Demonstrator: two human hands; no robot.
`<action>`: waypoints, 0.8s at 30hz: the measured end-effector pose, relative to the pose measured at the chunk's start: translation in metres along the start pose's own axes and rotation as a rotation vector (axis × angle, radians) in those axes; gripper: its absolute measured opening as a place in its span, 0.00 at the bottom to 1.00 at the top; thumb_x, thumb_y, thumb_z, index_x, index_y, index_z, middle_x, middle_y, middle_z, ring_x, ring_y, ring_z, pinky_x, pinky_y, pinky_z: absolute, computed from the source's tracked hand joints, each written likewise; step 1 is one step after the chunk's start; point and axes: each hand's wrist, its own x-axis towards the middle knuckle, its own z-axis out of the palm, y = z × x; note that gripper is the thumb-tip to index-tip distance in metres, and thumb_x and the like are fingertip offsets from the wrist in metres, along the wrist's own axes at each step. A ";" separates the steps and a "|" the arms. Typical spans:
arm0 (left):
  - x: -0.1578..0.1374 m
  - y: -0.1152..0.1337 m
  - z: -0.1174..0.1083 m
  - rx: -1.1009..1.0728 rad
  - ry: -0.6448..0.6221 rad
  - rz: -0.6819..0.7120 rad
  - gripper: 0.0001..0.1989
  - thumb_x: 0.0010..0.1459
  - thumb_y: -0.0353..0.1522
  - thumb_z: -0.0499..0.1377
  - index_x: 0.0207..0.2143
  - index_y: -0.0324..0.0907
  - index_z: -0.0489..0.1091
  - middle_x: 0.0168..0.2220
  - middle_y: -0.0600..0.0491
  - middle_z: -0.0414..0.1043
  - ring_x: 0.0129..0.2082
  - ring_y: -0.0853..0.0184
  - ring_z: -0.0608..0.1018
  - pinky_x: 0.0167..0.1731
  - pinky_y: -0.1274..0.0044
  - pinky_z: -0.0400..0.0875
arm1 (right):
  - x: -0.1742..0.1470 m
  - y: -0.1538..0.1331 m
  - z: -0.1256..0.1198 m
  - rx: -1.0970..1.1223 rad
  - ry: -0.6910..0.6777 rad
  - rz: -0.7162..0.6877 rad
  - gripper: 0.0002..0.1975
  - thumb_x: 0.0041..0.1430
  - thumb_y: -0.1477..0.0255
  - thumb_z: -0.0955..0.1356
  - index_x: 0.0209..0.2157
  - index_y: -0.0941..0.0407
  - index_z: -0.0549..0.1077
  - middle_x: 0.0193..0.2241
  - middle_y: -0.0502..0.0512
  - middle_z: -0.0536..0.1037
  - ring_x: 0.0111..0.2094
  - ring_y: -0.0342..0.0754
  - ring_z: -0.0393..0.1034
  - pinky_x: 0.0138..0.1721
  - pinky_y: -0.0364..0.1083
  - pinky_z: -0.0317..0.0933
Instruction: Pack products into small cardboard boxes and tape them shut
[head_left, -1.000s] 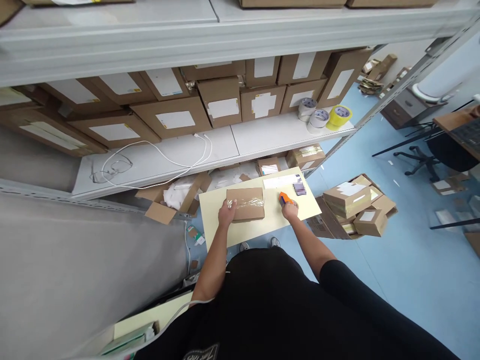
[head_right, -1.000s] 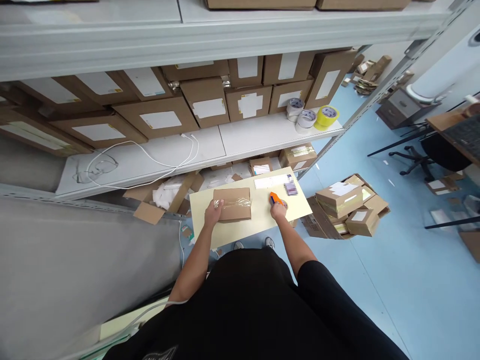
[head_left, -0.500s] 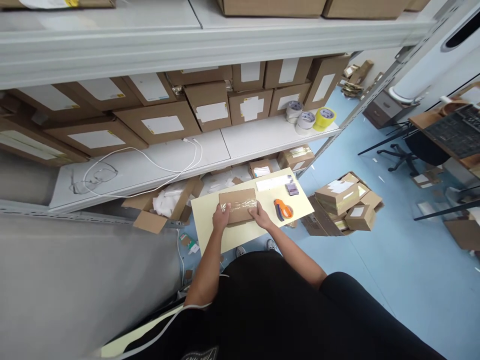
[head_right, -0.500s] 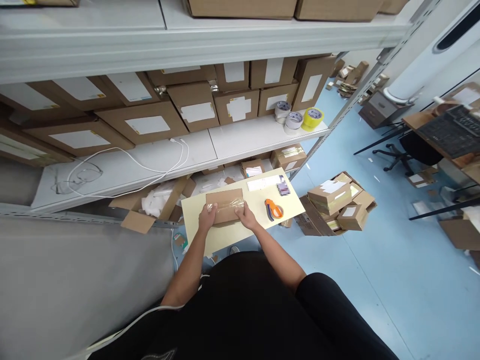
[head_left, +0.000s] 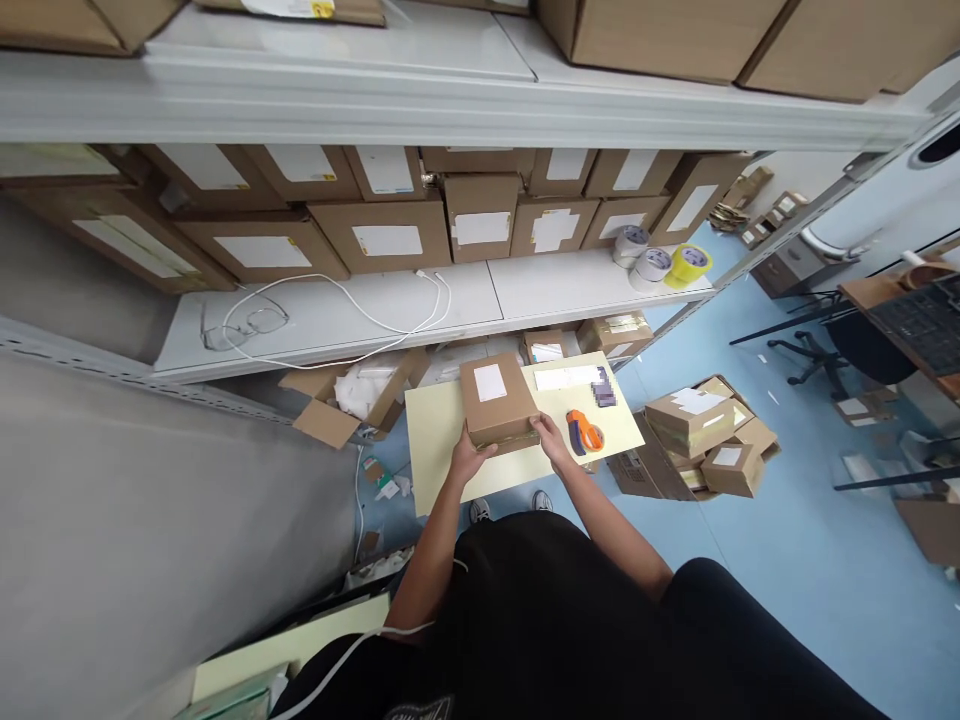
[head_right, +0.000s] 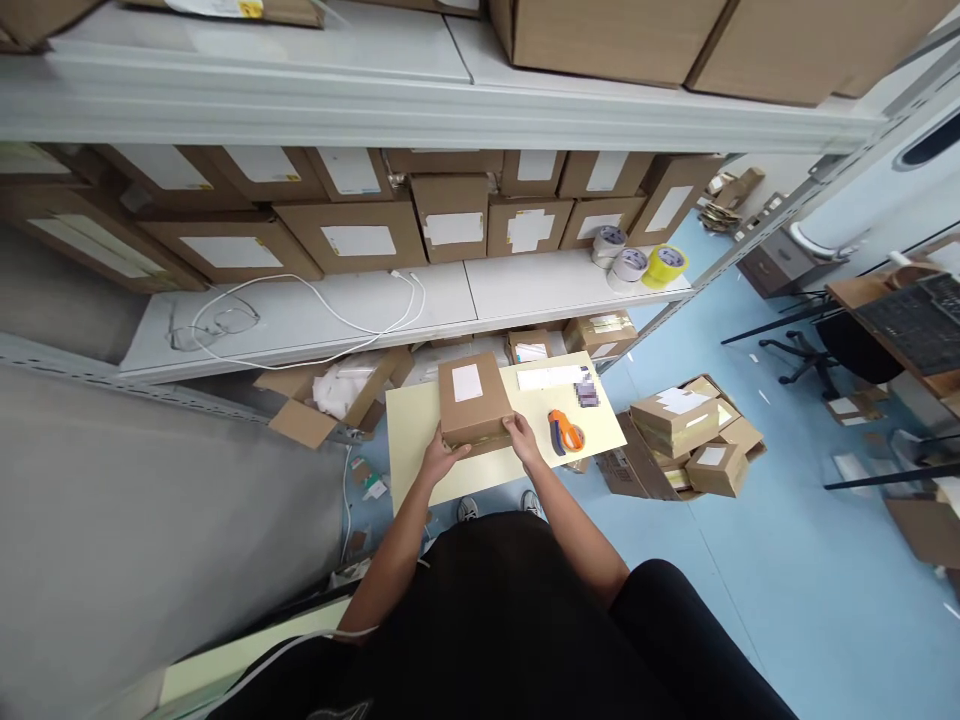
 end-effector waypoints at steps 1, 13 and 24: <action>0.000 -0.005 0.001 0.033 -0.010 -0.048 0.48 0.55 0.37 0.70 0.73 0.42 0.53 0.64 0.42 0.71 0.62 0.55 0.76 0.62 0.66 0.69 | 0.002 0.008 0.004 -0.035 -0.013 0.054 0.28 0.53 0.50 0.72 0.48 0.55 0.79 0.50 0.60 0.82 0.55 0.59 0.73 0.57 0.51 0.64; 0.020 -0.025 0.030 0.306 -0.030 -0.251 0.47 0.66 0.45 0.58 0.76 0.34 0.40 0.73 0.32 0.54 0.70 0.51 0.65 0.63 0.67 0.66 | 0.013 0.049 0.013 -0.042 -0.059 0.096 0.35 0.50 0.60 0.74 0.60 0.53 0.73 0.54 0.57 0.81 0.56 0.55 0.75 0.61 0.53 0.64; 0.026 -0.010 0.047 0.382 0.038 -0.362 0.44 0.67 0.43 0.56 0.76 0.37 0.37 0.70 0.33 0.60 0.64 0.46 0.73 0.56 0.62 0.72 | 0.115 0.026 -0.078 0.177 0.321 0.187 0.29 0.51 0.63 0.72 0.56 0.53 0.74 0.52 0.62 0.81 0.48 0.55 0.79 0.47 0.51 0.73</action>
